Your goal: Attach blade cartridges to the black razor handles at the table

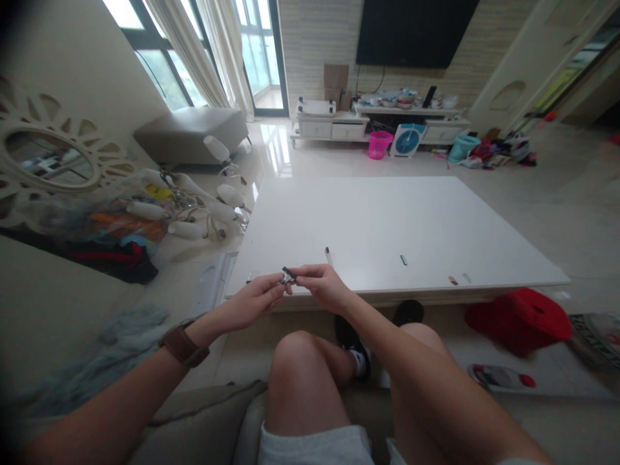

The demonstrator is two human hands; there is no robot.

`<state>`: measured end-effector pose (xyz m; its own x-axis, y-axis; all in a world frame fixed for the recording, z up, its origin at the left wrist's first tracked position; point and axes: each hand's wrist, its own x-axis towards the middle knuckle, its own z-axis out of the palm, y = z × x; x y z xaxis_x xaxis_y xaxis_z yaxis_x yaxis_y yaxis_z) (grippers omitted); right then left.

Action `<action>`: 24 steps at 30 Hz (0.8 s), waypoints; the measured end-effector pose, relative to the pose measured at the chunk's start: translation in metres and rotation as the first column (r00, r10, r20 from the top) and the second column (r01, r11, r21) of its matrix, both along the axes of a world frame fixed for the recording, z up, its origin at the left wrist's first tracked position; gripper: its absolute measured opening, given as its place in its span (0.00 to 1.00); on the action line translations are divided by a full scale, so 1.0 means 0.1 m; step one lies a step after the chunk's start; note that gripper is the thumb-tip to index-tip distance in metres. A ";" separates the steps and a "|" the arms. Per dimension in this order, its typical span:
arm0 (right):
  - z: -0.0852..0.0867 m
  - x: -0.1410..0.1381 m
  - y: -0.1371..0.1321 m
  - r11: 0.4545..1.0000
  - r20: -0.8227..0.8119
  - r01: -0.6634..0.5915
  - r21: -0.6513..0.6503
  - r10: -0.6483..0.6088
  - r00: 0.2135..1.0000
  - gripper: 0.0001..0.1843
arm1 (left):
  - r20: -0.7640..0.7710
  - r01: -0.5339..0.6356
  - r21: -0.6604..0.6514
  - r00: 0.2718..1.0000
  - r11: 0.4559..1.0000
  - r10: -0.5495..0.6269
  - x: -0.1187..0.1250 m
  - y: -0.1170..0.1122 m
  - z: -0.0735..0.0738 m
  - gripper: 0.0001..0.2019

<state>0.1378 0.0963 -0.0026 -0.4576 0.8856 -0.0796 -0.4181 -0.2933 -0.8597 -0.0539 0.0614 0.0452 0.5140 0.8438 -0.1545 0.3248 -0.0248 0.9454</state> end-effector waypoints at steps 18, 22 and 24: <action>-0.05 -0.05 0.02 0.999 0.050 0.045 -0.028 -0.043 0.998 0.13 | -0.163 0.044 0.259 0.987 0.965 -0.001 0.00 -0.01 -0.03 0.11; -0.01 -0.06 0.03 0.998 0.039 0.044 -0.034 -0.043 0.998 0.12 | -0.177 0.047 0.261 0.984 0.964 0.000 0.00 -0.02 -0.04 0.12; 0.00 -0.06 0.03 0.999 0.041 0.040 -0.025 -0.039 0.998 0.12 | -0.183 0.050 0.257 0.983 0.965 -0.002 0.00 -0.02 -0.04 0.12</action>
